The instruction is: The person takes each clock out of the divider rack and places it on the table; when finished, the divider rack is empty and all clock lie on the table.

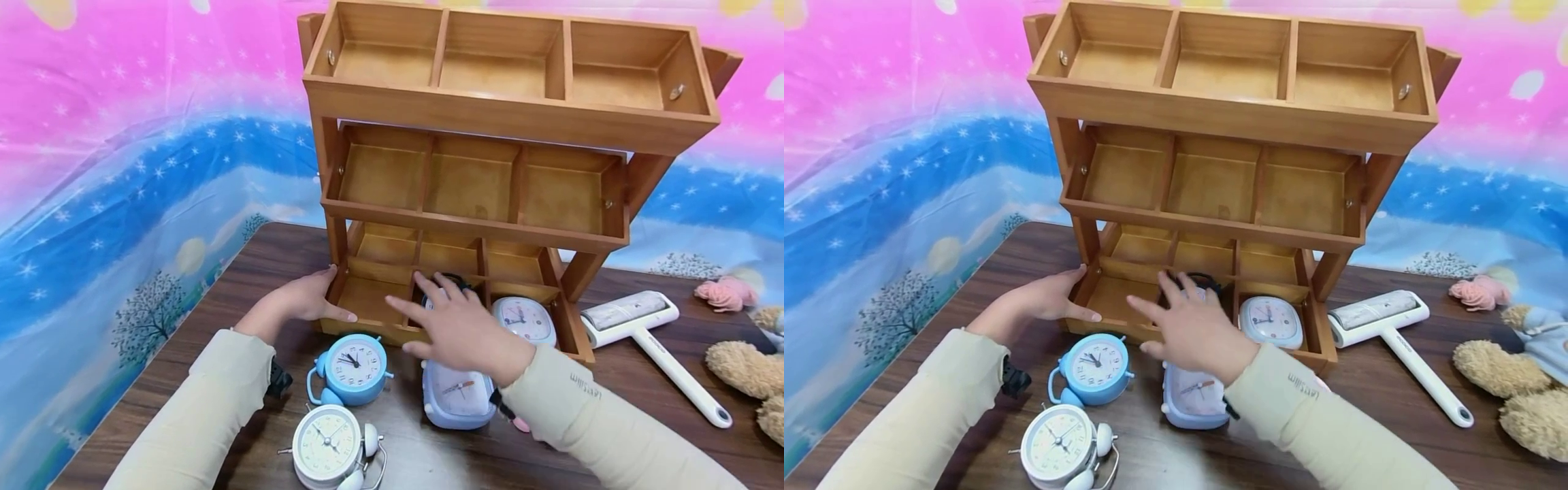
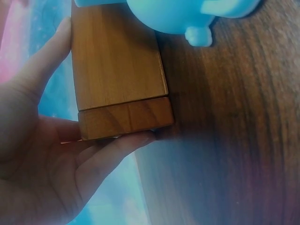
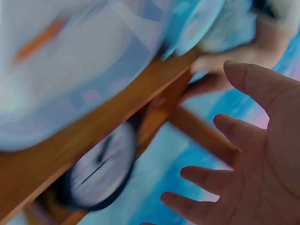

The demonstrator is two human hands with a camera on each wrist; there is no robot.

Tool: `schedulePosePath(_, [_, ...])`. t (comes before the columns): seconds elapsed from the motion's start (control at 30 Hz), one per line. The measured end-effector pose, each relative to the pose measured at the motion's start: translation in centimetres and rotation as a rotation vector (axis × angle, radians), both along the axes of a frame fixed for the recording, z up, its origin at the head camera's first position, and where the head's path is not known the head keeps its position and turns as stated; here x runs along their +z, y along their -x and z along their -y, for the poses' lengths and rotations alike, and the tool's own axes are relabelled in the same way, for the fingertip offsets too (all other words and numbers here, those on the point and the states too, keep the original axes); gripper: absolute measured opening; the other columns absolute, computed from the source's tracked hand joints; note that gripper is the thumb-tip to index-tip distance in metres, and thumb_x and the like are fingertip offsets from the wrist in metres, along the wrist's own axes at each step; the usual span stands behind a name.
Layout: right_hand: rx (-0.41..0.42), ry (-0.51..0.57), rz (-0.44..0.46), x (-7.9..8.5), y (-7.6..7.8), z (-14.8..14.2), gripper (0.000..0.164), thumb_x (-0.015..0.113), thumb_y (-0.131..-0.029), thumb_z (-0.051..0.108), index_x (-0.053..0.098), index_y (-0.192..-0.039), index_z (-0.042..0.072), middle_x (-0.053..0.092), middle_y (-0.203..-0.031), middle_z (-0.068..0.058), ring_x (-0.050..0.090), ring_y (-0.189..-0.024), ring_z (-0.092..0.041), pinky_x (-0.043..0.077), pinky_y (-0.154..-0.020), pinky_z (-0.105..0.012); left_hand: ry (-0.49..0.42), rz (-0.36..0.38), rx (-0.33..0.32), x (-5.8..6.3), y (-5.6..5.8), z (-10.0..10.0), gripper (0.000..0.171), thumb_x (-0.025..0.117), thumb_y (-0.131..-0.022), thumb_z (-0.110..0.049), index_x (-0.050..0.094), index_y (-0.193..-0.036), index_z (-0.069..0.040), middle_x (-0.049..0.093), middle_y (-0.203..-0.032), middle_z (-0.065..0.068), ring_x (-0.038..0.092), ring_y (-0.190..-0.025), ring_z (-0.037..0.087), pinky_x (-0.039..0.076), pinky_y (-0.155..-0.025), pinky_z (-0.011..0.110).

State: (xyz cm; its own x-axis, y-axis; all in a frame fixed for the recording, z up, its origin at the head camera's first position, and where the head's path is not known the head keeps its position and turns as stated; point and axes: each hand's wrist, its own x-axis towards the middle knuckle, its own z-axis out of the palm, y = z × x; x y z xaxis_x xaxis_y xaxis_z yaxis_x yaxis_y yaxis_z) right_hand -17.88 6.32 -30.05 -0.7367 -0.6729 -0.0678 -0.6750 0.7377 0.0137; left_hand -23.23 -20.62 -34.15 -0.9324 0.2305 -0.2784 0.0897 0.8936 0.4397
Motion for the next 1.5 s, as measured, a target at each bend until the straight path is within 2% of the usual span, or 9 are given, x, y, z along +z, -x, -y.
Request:
schedulePosePath(0.1, [-0.077,-0.025,0.028,-0.6,1.9,-1.0,0.068,0.061,-0.096,0.051,0.034,-0.156,0.033,0.02,-0.162,-0.018,0.022,-0.145,-0.045,0.03,-0.107,-0.067,-0.002,0.005,0.002,-0.1,0.0,0.0,0.109,0.072,-0.088,-0.049,0.01,-0.155,0.008,0.016,-0.16,0.03,0.024,-0.145,0.044,0.027,-0.115,0.054])
schedulePosePath(0.23, [-0.106,-0.043,0.036,-1.4,3.4,-2.0,0.066,0.067,-0.094,0.041,0.04,-0.154,0.031,0.025,-0.16,-0.02,0.025,-0.144,-0.045,0.031,-0.107,-0.067,-0.008,0.008,-0.001,-0.1,0.0,-0.1,0.109,0.073,-0.088,-0.049,0.01,-0.155,0.008,0.016,-0.16,0.029,0.024,-0.145,0.043,0.027,-0.115,0.053])
schedulePosePath(0.5, [0.05,-0.08,-0.015,-1.2,4.8,-3.4,0.072,0.073,-0.086,0.005,0.048,-0.149,0.028,0.031,-0.158,-0.018,0.03,-0.143,-0.041,0.032,-0.106,-0.067,-0.006,0.006,0.003,0.2,-0.1,-0.2,0.109,0.073,-0.088,-0.048,0.01,-0.155,0.008,0.016,-0.16,0.029,0.024,-0.145,0.043,0.027,-0.115,0.053])
schedulePosePath(0.67, [0.16,-0.116,-0.119,-1.3,5.2,-4.2,0.076,0.072,-0.085,-0.004,0.048,-0.148,0.032,0.036,-0.156,-0.016,0.034,-0.142,-0.038,0.036,-0.105,-0.063,-0.002,0.006,0.0,0.4,0.0,-0.3,0.108,0.073,-0.088,-0.048,0.009,-0.155,0.008,0.015,-0.16,0.029,0.023,-0.145,0.043,0.027,-0.115,0.053])
schedulePosePath(0.83, [0.229,-0.137,-0.214,-1.8,5.6,-4.6,0.077,0.072,-0.085,-0.004,0.048,-0.148,0.033,0.04,-0.154,-0.016,0.04,-0.138,-0.036,0.04,-0.103,-0.06,0.002,0.003,0.005,0.6,0.0,-0.3,0.108,0.073,-0.088,-0.048,0.009,-0.156,0.007,0.016,-0.16,0.029,0.024,-0.145,0.043,0.027,-0.115,0.053])
schedulePosePath(1.0, [0.261,-0.149,-0.229,-2.2,6.0,-4.5,0.071,0.075,-0.085,0.002,0.05,-0.146,0.03,0.044,-0.151,-0.014,0.044,-0.135,-0.034,0.041,-0.103,-0.057,-0.004,0.008,0.007,0.7,-0.1,-0.4,0.108,0.073,-0.088,-0.048,0.009,-0.156,0.007,0.016,-0.16,0.028,0.024,-0.145,0.043,0.027,-0.115,0.053])
schedulePosePath(1.17, [0.269,-0.14,-0.243,-2.2,6.1,-4.6,0.068,0.078,-0.084,0.007,0.053,-0.144,0.028,0.049,-0.144,-0.012,0.048,-0.13,-0.033,0.042,-0.102,-0.057,0.0,0.008,0.006,0.7,-0.2,-0.3,0.107,0.072,-0.089,-0.047,0.009,-0.156,0.007,0.016,-0.16,0.029,0.024,-0.145,0.043,0.027,-0.115,0.053])
schedulePosePath(1.33, [0.252,-0.097,-0.242,-1.7,6.1,-4.9,0.073,0.079,-0.081,0.001,0.052,-0.144,0.027,0.05,-0.142,-0.011,0.049,-0.129,-0.033,0.041,-0.102,-0.058,0.0,0.014,0.002,0.6,-0.2,-0.3,0.108,0.072,-0.088,-0.048,0.01,-0.156,0.007,0.016,-0.16,0.029,0.024,-0.145,0.043,0.027,-0.115,0.053])
schedulePosePath(1.5, [0.229,-0.067,-0.26,-0.5,5.8,-5.0,0.083,0.085,-0.076,0.004,0.049,-0.147,0.026,0.048,-0.145,-0.011,0.048,-0.129,-0.033,0.037,-0.105,-0.061,0.003,0.017,0.009,0.4,-0.2,-0.1,0.109,0.073,-0.088,-0.049,0.009,-0.156,0.008,0.017,-0.16,0.029,0.025,-0.145,0.043,0.027,-0.115,0.053])
